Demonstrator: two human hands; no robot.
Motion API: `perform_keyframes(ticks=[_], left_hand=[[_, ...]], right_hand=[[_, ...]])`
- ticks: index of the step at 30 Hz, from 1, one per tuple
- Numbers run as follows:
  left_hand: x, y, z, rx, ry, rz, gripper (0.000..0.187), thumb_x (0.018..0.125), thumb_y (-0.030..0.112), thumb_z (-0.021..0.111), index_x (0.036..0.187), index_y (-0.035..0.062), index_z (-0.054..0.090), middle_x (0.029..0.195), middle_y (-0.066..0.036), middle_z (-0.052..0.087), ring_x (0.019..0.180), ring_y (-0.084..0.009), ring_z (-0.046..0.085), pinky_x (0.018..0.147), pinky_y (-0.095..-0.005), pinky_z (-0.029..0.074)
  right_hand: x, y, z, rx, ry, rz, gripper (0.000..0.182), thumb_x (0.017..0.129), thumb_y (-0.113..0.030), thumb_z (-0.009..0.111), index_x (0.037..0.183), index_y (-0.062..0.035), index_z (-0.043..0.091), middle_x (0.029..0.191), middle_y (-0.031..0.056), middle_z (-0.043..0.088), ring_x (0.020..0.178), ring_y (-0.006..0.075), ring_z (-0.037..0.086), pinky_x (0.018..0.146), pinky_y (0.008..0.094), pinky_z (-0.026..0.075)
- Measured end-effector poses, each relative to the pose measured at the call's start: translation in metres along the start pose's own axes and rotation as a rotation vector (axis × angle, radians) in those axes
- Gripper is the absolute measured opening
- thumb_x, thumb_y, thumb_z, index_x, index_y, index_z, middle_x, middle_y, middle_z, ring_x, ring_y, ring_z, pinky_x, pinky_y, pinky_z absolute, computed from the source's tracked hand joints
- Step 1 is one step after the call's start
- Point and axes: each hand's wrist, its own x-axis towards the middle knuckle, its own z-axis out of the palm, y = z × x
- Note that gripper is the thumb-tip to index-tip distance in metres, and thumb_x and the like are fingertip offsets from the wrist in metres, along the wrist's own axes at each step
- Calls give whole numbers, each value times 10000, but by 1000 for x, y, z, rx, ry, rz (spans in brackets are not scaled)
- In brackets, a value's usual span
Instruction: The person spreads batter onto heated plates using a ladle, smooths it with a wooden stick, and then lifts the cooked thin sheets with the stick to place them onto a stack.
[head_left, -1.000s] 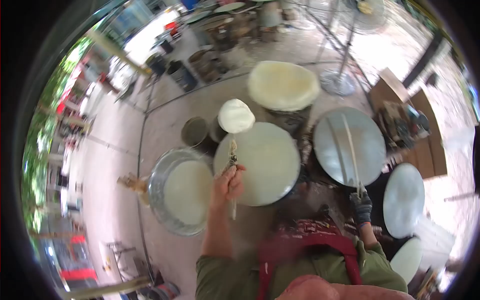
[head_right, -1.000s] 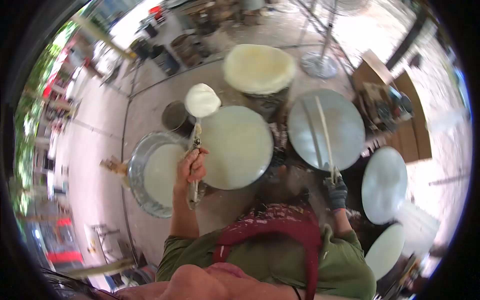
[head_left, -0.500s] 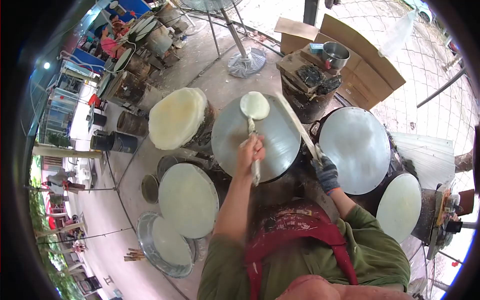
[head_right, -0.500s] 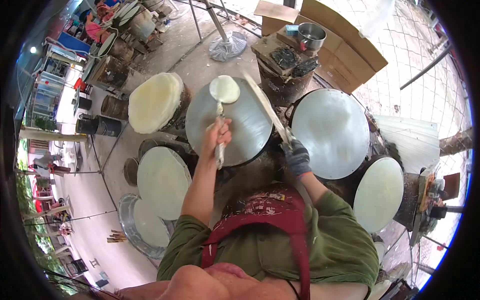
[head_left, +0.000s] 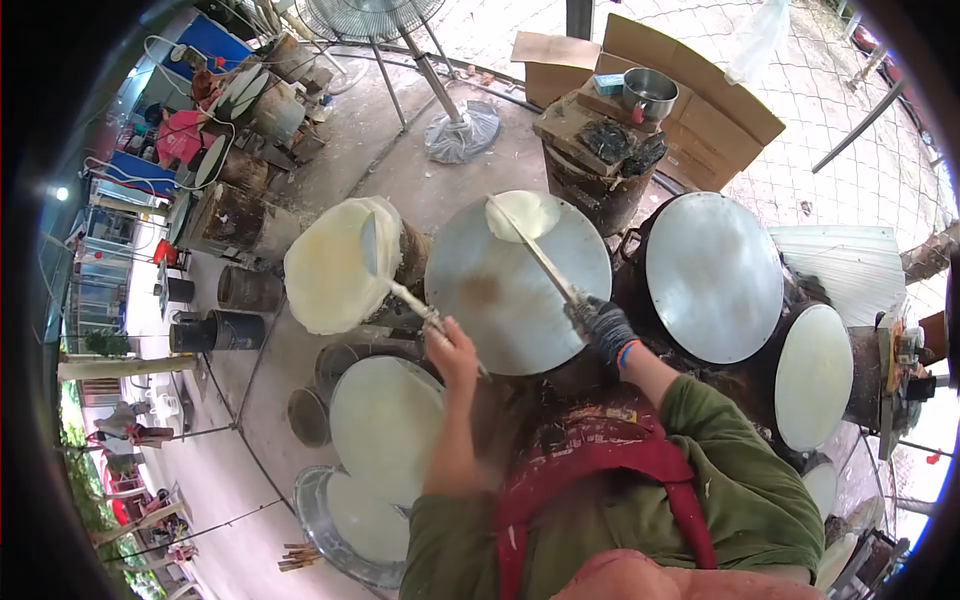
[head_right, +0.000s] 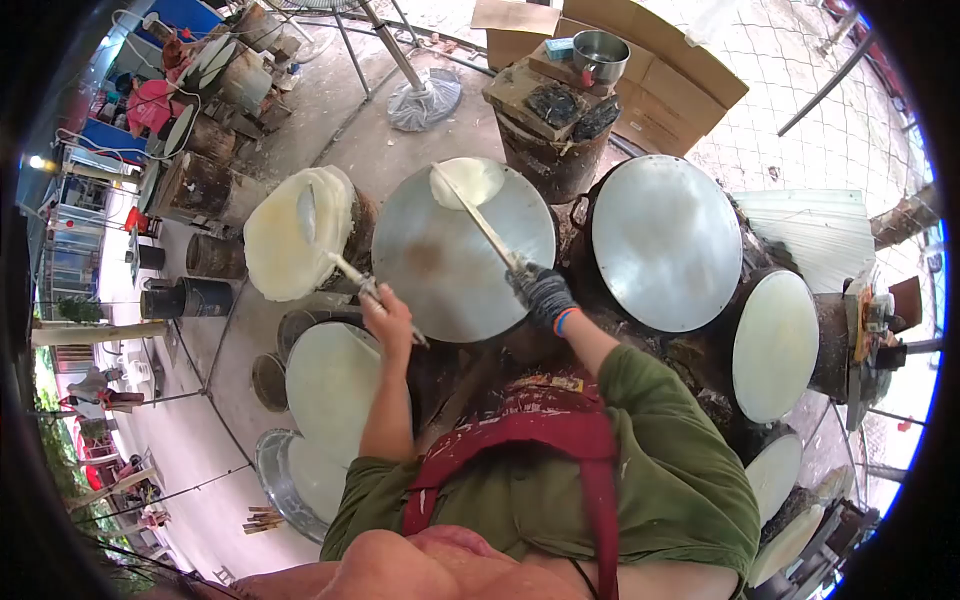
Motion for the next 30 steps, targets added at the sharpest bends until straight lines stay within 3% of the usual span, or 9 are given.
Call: perform_keyframes(ticks=[2, 6, 13, 14, 16, 19, 22, 26, 30], left_hand=[[-6, -28, -38, -126, -135, -127, 213, 921, 172, 482, 1018, -14, 515, 603, -35, 462, 416, -108, 434, 377, -268, 352], [-21, -20, -101, -113, -350, -359, 216, 900, 175, 503, 940, -33, 543, 683, -114, 544, 564, -239, 517, 504, -327, 401], [-72, -47, -148, -55, -214, -321, 175, 898, 138, 503, 932, -29, 542, 677, -103, 530, 569, -215, 507, 489, -307, 393], [-78, -55, -152, -42, -196, -264, 169, 916, 152, 487, 970, -3, 526, 642, -36, 466, 493, -128, 422, 418, -253, 336], [-83, -54, -159, -34, -189, -243, 158, 936, 164, 468, 997, 23, 509, 610, 31, 402, 420, -39, 338, 349, -197, 279], [-85, -42, -161, -45, -259, -343, 130, 938, 154, 461, 958, 32, 500, 614, 36, 399, 429, -32, 337, 358, -191, 275], [-93, -37, -161, -66, -266, -391, 114, 942, 150, 453, 910, 45, 482, 613, 42, 388, 436, -27, 336, 367, -187, 271], [-111, -39, -161, -9, -211, -437, 110, 943, 153, 450, 875, 69, 464, 610, 47, 372, 436, -26, 332, 370, -188, 268], [-121, -21, -149, -4, -189, -580, 148, 929, 153, 457, 857, 25, 478, 652, -44, 431, 521, -126, 407, 454, -260, 323]], right_hand=[[-6, -10, -16, -923, 218, -516, 304, 841, -258, 608, 1035, -25, 583, 809, 86, 656, 660, 146, 597, 586, 301, 473], [27, 40, -22, 250, 66, -30, 307, 841, -293, 613, 1036, -56, 600, 722, 51, 635, 585, 132, 554, 540, 288, 463], [-28, -65, 9, -1057, 167, -397, 253, 916, -175, 473, 1126, -55, 547, 900, 75, 632, 725, 189, 587, 683, 316, 498], [15, -12, -24, -144, 105, -237, 252, 925, -181, 457, 1135, -79, 551, 919, 71, 628, 742, 185, 591, 664, 305, 498], [39, 20, -22, -833, 32, -538, 257, 926, -220, 479, 1139, -102, 560, 862, 33, 624, 679, 141, 568, 607, 271, 484], [10, -25, 29, -100, -160, 30, 241, 922, -261, 497, 1105, -138, 594, 821, 29, 640, 577, 130, 523, 555, 260, 466], [31, -26, -4, -1177, -127, -751, 220, 925, -212, 481, 1095, -109, 576, 922, 66, 633, 658, 146, 564, 597, 252, 479], [88, -27, -69, -261, -301, -10, 220, 926, -180, 453, 1090, -65, 544, 975, 75, 595, 763, 116, 578, 634, 247, 480], [50, -84, -5, -655, -476, -18, 258, 868, -114, 541, 1093, 12, 542, 1037, 138, 602, 893, 172, 589, 761, 308, 484]])
